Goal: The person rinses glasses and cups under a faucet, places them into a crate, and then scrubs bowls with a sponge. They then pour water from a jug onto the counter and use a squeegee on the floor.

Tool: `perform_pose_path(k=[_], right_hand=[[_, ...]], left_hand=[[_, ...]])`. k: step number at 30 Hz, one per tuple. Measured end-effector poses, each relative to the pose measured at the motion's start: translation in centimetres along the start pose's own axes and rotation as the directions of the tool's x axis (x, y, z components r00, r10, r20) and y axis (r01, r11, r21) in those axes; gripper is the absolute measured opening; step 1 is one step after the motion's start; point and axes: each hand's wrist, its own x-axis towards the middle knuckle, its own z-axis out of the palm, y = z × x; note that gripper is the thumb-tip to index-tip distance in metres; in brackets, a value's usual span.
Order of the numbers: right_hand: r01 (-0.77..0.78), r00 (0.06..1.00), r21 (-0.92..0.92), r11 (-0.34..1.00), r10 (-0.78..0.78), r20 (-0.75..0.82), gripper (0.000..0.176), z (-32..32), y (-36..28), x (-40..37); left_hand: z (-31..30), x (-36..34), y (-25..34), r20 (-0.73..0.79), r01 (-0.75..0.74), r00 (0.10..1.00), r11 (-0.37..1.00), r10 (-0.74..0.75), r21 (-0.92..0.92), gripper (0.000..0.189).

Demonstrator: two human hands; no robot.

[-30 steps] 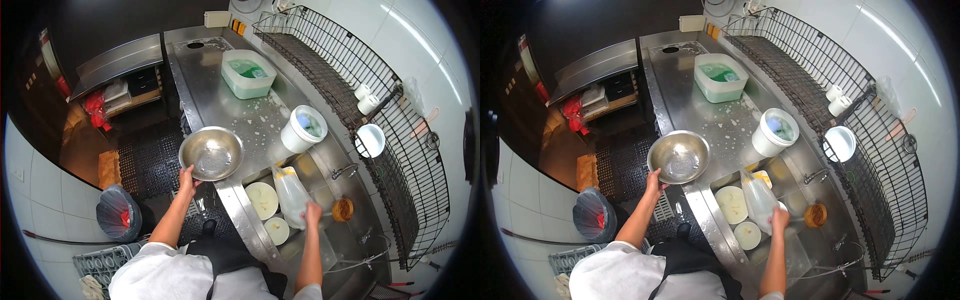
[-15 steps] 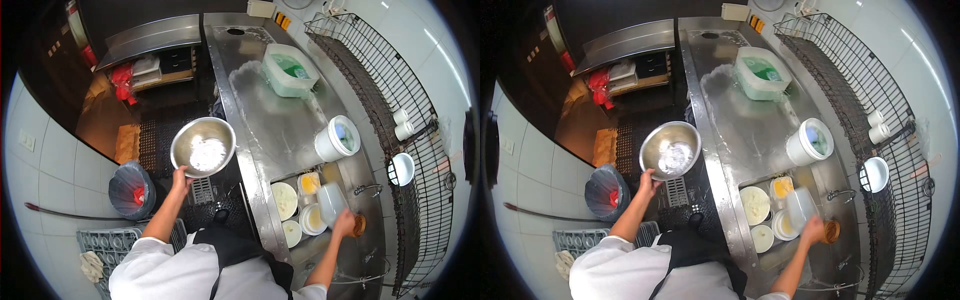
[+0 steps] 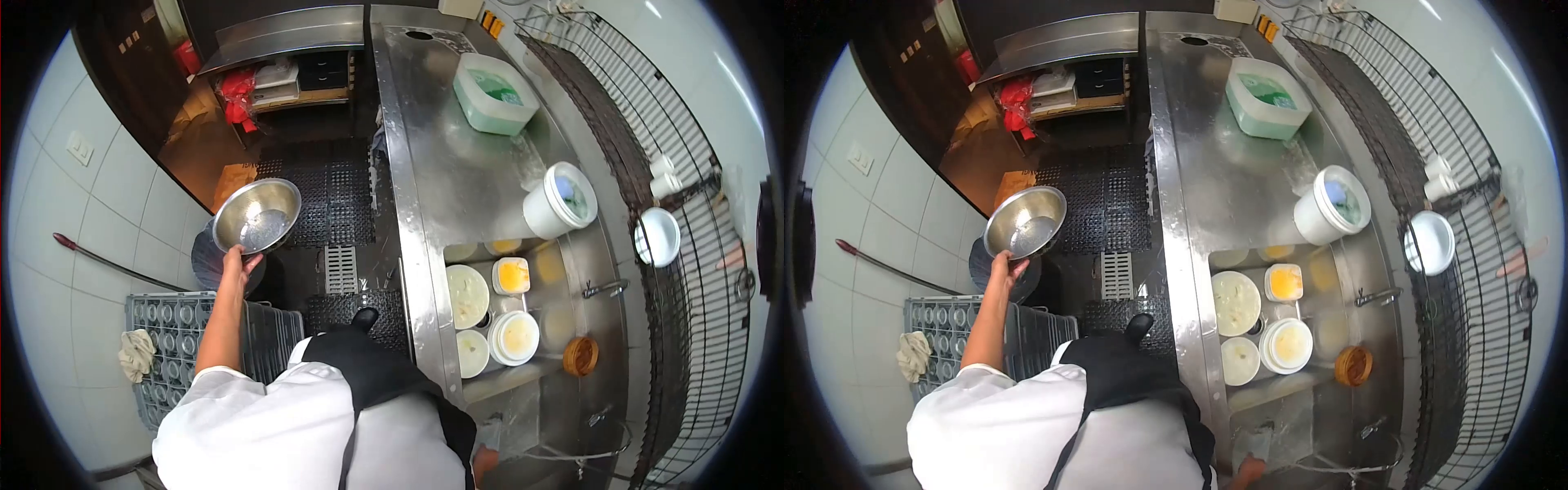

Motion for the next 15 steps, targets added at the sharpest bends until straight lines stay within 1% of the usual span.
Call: perform_pose_path(k=[1,2,3,4,5,7,8,9,10,11,13,15], right_hand=[[0.063,0.990,0.029,0.998,-0.067,0.127,0.035,1.1,-0.2,0.4],[0.062,0.982,0.088,0.994,-0.077,0.171,0.037,2.0,-0.4,0.5],[0.058,0.973,0.149,0.987,-0.089,0.211,0.040,2.7,-1.1,0.7],[0.022,0.973,0.210,0.977,-0.069,0.222,0.037,3.7,-2.0,1.1],[-0.016,0.971,0.270,0.963,-0.049,0.233,0.035,4.4,-3.0,1.4],[-0.193,0.891,0.411,0.891,-0.017,0.454,0.032,15.9,1.6,10.4],[-0.321,0.855,0.558,0.765,-0.020,0.518,0.031,16.6,1.4,11.0],[-0.452,0.815,0.659,0.602,-0.022,0.579,0.030,16.9,1.0,11.2],[-0.555,0.776,0.721,0.416,-0.053,0.628,0.030,16.8,0.5,11.9],[-0.595,0.761,0.721,0.355,-0.039,0.647,0.027,16.2,0.4,12.0],[-0.667,0.727,0.710,0.226,-0.015,0.687,0.022,14.3,0.0,11.2],[-0.593,0.763,0.767,0.245,-0.133,0.632,0.022,10.4,-0.5,9.1]], left_hand=[[0.2,-1.2,0.6,-0.006,0.001,1.000,1.000,-0.001,-0.016,0.044],[0.1,-2.0,0.9,0.008,-0.009,1.000,1.000,0.009,-0.016,0.046],[-0.3,-2.6,1.1,0.011,-0.035,0.999,0.999,0.036,-0.014,0.041],[-0.6,-3.3,1.1,0.015,-0.061,0.998,0.998,0.061,-0.013,0.036],[-0.5,-4.7,1.4,0.012,-0.062,0.998,0.997,0.063,-0.044,0.037],[-0.5,-8.0,1.8,0.026,-0.077,0.997,0.996,0.078,-0.046,0.038],[-1.2,-8.5,1.9,0.039,-0.087,0.995,0.996,0.088,-0.034,0.038],[-1.8,-8.7,2.0,0.053,-0.072,0.996,0.996,0.075,-0.044,0.038],[-2.6,-8.9,2.0,0.061,-0.055,0.996,0.997,0.059,-0.057,0.038],[-3.9,-8.1,2.0,0.050,-0.016,0.999,0.996,0.020,-0.085,0.037],[-4.8,-9.1,1.8,0.016,-0.071,0.997,0.992,0.073,-0.103,0.035],[-5.2,-8.5,1.8,-0.024,-0.098,0.995,0.988,0.096,-0.121,0.031]])
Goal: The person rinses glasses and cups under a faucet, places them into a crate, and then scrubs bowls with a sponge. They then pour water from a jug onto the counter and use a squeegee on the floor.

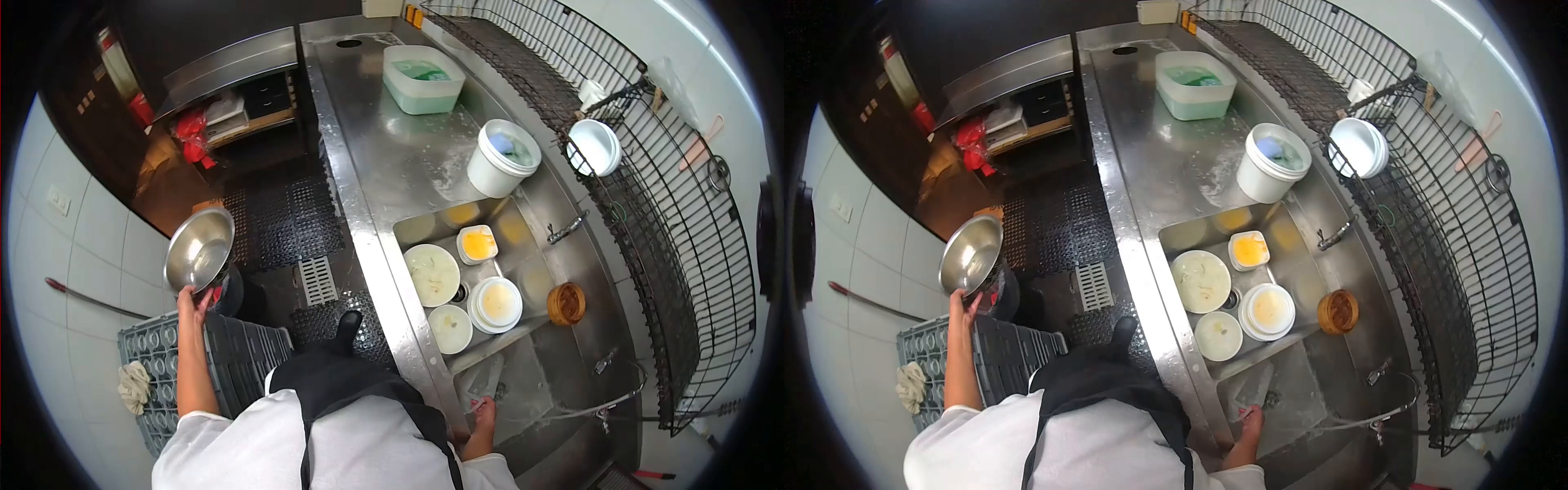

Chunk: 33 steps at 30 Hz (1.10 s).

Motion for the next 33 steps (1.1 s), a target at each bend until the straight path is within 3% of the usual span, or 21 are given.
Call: perform_pose_path(k=[1,5,9,11,17,20,23,26,30,33], right_hand=[[0.049,0.998,-0.014,0.999,-0.048,0.046,0.023,0.1,-0.9,-1.9],[0.296,0.953,-0.035,0.955,-0.297,-0.058,0.028,-0.8,-3.8,-6.5],[0.518,0.827,-0.187,0.834,-0.545,-0.141,0.023,2.6,-11.9,-13.2],[0.616,0.746,-0.177,0.767,-0.641,-0.181,0.028,6.4,-16.5,-15.2],[0.669,0.676,-0.336,0.663,-0.731,-0.093,0.030,17.4,-29.4,-14.4],[0.648,0.731,-0.135,0.750,-0.661,-0.169,0.029,22.5,-32.2,-14.0],[0.610,0.790,0.004,0.792,-0.608,-0.083,0.027,25.5,-30.8,-11.2],[0.648,0.760,0.109,0.754,-0.649,-0.029,0.026,28.8,-26.2,-11.1],[0.676,0.734,0.114,0.728,-0.678,-0.027,0.026,31.0,-19.8,-9.5],[0.599,0.800,-0.023,0.801,-0.596,0.067,0.024,33.7,-17.1,-12.8]], left_hand=[[-0.5,0.7,0.0,0.014,0.002,1.000,1.000,-0.002,-0.011,0.031],[-0.9,1.8,-0.4,0.023,0.024,0.999,0.999,-0.023,-0.038,0.031],[0.2,2.7,-1.4,0.041,0.039,0.998,0.998,-0.037,-0.050,0.033],[1.2,2.7,-1.9,0.042,0.069,0.997,0.995,-0.066,-0.070,0.034],[2.6,3.4,-3.3,0.076,0.121,0.991,0.988,-0.114,-0.094,0.032],[2.3,3.3,-3.2,0.099,0.108,0.990,0.989,-0.098,-0.103,0.036],[2.0,3.2,-2.4,0.061,0.111,0.993,0.986,-0.104,-0.128,0.037],[0.9,3.0,-1.6,0.012,0.080,0.997,0.985,-0.079,-0.155,0.037],[-0.4,2.7,-0.6,-0.034,0.014,0.999,0.982,-0.021,-0.190,0.037],[-1.8,2.9,-0.2,-0.051,0.007,0.998,0.970,-0.020,-0.242,0.037]])
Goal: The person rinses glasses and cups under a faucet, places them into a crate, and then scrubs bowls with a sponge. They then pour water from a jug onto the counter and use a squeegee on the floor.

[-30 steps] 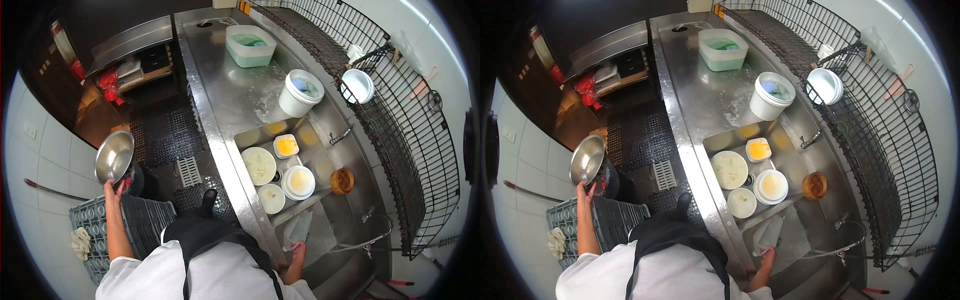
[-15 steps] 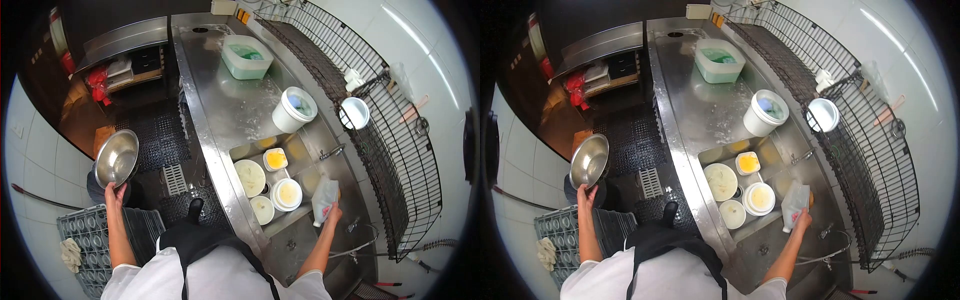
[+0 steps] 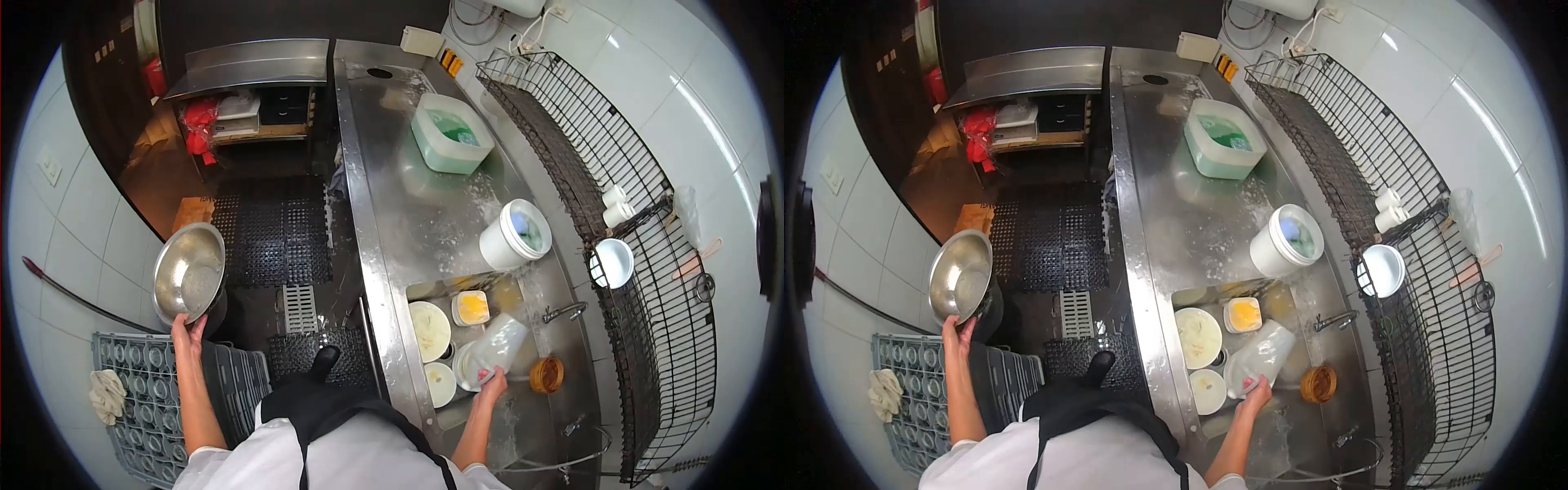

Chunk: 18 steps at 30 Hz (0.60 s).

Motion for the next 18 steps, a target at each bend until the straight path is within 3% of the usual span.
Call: perform_pose_path(k=[3,6,8,10,13,16,18], right_hand=[[-0.272,0.939,-0.002,0.962,0.265,0.218,0.025,4.6,-1.3,1.5],[-0.359,0.793,0.069,0.931,0.265,0.548,0.028,12.5,-4.3,6.4],[-0.362,0.786,0.099,0.927,0.246,0.567,0.024,18.8,-9.9,6.7],[-0.251,0.873,0.280,0.927,0.091,0.479,0.023,23.0,-15.5,5.5],[0.000,0.854,0.216,0.976,-0.112,0.508,0.020,22.7,-21.7,0.4],[0.375,0.813,0.235,0.897,-0.440,0.382,0.019,18.0,-21.1,-3.8],[0.492,0.825,0.086,0.866,-0.496,0.271,0.019,12.4,-18.5,-5.7]], left_hand=[[-0.4,0.6,0.0,-0.007,-0.026,1.000,0.999,0.026,-0.027,0.036],[0.6,0.5,-0.1,-0.001,-0.062,0.998,0.998,0.062,-0.029,0.035],[1.4,0.3,-0.1,0.006,-0.037,0.999,0.999,0.037,-0.030,0.036],[2.3,-0.2,0.2,0.026,-0.028,0.999,0.999,0.029,-0.030,0.036],[3.3,-1.4,0.2,0.059,-0.038,0.998,0.999,0.039,-0.011,0.037],[3.5,-2.4,0.0,0.076,-0.041,0.996,0.999,0.041,0.002,0.037],[3.1,-2.5,-0.2,0.066,-0.012,0.998,1.000,0.011,0.006,0.037]])
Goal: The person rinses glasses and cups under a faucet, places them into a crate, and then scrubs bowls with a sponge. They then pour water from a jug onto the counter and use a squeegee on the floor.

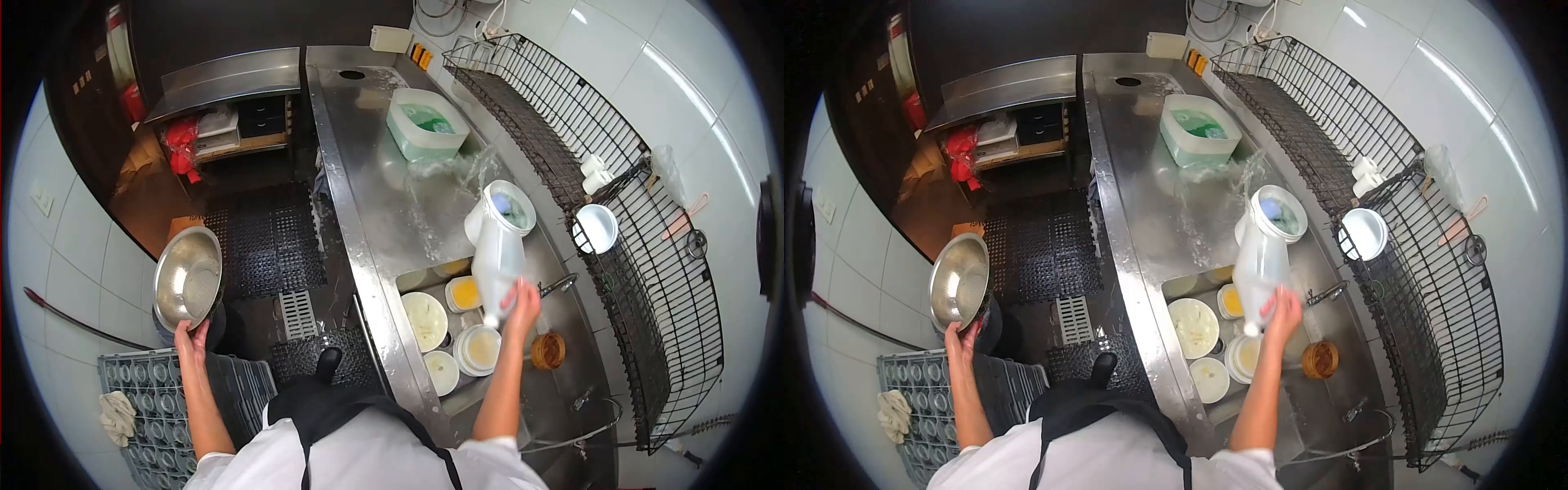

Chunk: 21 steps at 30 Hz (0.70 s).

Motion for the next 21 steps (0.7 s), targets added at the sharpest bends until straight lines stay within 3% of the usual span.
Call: perform_pose_path(k=[2,3,4,5,6,8,10,13,16,19,21], right_hand=[[0.000,0.997,-0.132,0.991,-0.010,-0.077,0.021,-7.0,3.0,-4.8],[-0.071,0.988,-0.266,0.961,0.030,-0.153,0.024,-11.2,4.8,-7.6],[0.041,0.961,-0.482,0.875,-0.166,-0.221,0.029,-14.4,6.0,-10.7],[0.001,0.921,-0.553,0.833,-0.216,-0.324,0.039,-18.1,8.1,-13.7],[-0.246,0.890,-0.716,0.653,-0.141,-0.433,0.046,-22.5,9.7,-16.8],[-0.479,0.793,-0.762,0.436,-0.157,-0.589,0.048,-29.1,12.0,-22.8],[-0.572,0.753,-0.771,0.280,-0.194,-0.629,0.046,-33.7,13.8,-27.2],[-0.514,0.857,-0.856,-0.058,0.001,-0.515,0.043,-36.0,15.5,-30.3],[-0.372,0.868,-0.919,-0.127,0.304,-0.393,0.042,-40.0,23.6,-32.9],[-0.421,0.575,-0.877,-0.231,0.680,-0.455,0.049,-39.2,27.8,-30.2],[-0.631,0.529,-0.769,-0.101,0.669,-0.522,0.044,-37.3,30.9,-29.2]], left_hand=[[-0.8,0.2,0.0,-0.010,0.014,1.000,1.000,-0.014,-0.008,0.037],[-1.3,0.4,-0.2,-0.014,0.017,1.000,1.000,-0.017,-0.013,0.037],[-1.7,0.3,-0.4,-0.018,0.020,1.000,1.000,-0.020,-0.019,0.038],[-1.7,-0.1,-0.5,-0.023,0.008,1.000,1.000,-0.008,-0.025,0.038],[-1.4,-0.6,-0.4,-0.028,-0.004,1.000,1.000,0.004,-0.030,0.038],[-1.1,-1.3,-0.5,-0.030,-0.016,0.999,0.999,0.015,-0.031,0.038],[-1.3,-1.3,-0.5,-0.022,-0.020,1.000,1.000,0.019,-0.016,0.039],[-1.0,-1.5,-0.3,0.028,0.022,0.999,1.000,-0.022,-0.004,0.041],[0.2,-3.2,0.2,0.076,0.035,0.996,0.999,-0.036,0.016,0.043],[0.8,-5.0,0.4,0.114,-0.027,0.993,0.997,0.019,0.067,0.039],[0.8,-5.6,0.8,0.143,-0.004,0.990,0.995,-0.011,0.105,0.039]])
